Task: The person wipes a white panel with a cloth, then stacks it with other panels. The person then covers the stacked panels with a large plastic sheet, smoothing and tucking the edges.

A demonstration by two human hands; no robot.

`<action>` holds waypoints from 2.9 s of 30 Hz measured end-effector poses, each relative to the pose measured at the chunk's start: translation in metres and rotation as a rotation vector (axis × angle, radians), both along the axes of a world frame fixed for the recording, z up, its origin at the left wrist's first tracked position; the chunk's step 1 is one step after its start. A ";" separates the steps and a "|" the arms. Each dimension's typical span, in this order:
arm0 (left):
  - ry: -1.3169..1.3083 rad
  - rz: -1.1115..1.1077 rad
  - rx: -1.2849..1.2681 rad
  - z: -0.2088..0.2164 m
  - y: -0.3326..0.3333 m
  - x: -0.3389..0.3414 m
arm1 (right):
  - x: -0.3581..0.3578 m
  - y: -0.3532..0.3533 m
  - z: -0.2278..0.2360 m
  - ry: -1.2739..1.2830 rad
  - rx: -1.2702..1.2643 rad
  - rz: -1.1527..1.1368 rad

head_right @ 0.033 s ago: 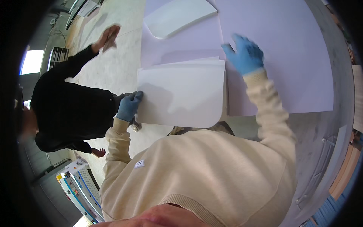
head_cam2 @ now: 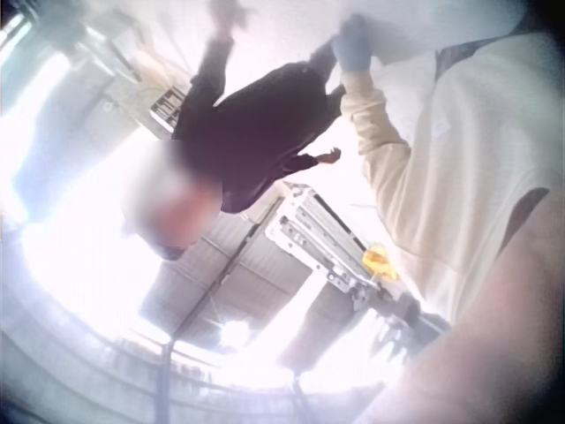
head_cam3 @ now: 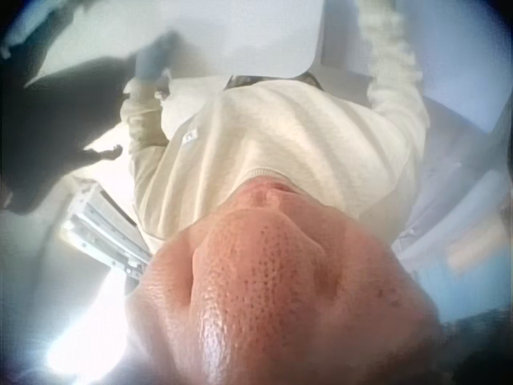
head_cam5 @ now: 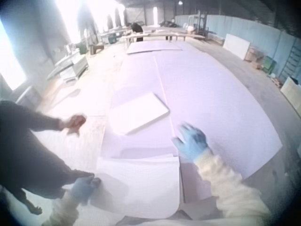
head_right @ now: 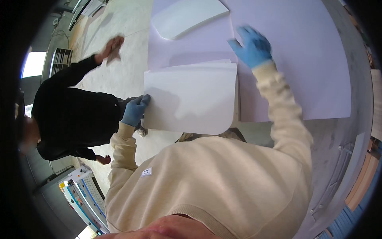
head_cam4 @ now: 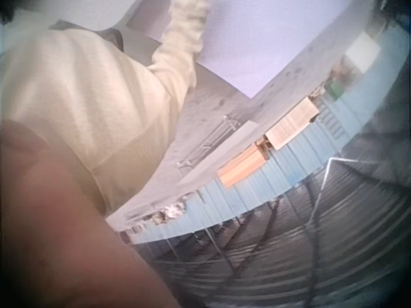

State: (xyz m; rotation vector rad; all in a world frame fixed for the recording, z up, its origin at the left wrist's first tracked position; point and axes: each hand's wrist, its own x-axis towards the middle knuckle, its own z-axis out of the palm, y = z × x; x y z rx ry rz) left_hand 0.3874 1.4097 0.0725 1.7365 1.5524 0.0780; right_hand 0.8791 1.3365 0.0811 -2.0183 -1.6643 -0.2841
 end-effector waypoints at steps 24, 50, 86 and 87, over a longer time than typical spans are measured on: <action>-0.194 0.278 -0.063 -0.017 -0.001 -0.037 | -0.044 0.119 -0.019 -0.355 -0.632 0.360; -0.214 -0.167 0.212 -0.021 -0.090 0.041 | -0.131 -0.195 -0.061 0.765 -0.091 -0.420; -0.586 0.048 0.081 -0.106 0.298 0.219 | 0.111 0.214 -0.055 0.365 -0.330 -0.437; -0.514 0.041 0.100 -0.120 0.311 0.227 | 0.120 0.224 -0.062 0.358 -0.340 -0.432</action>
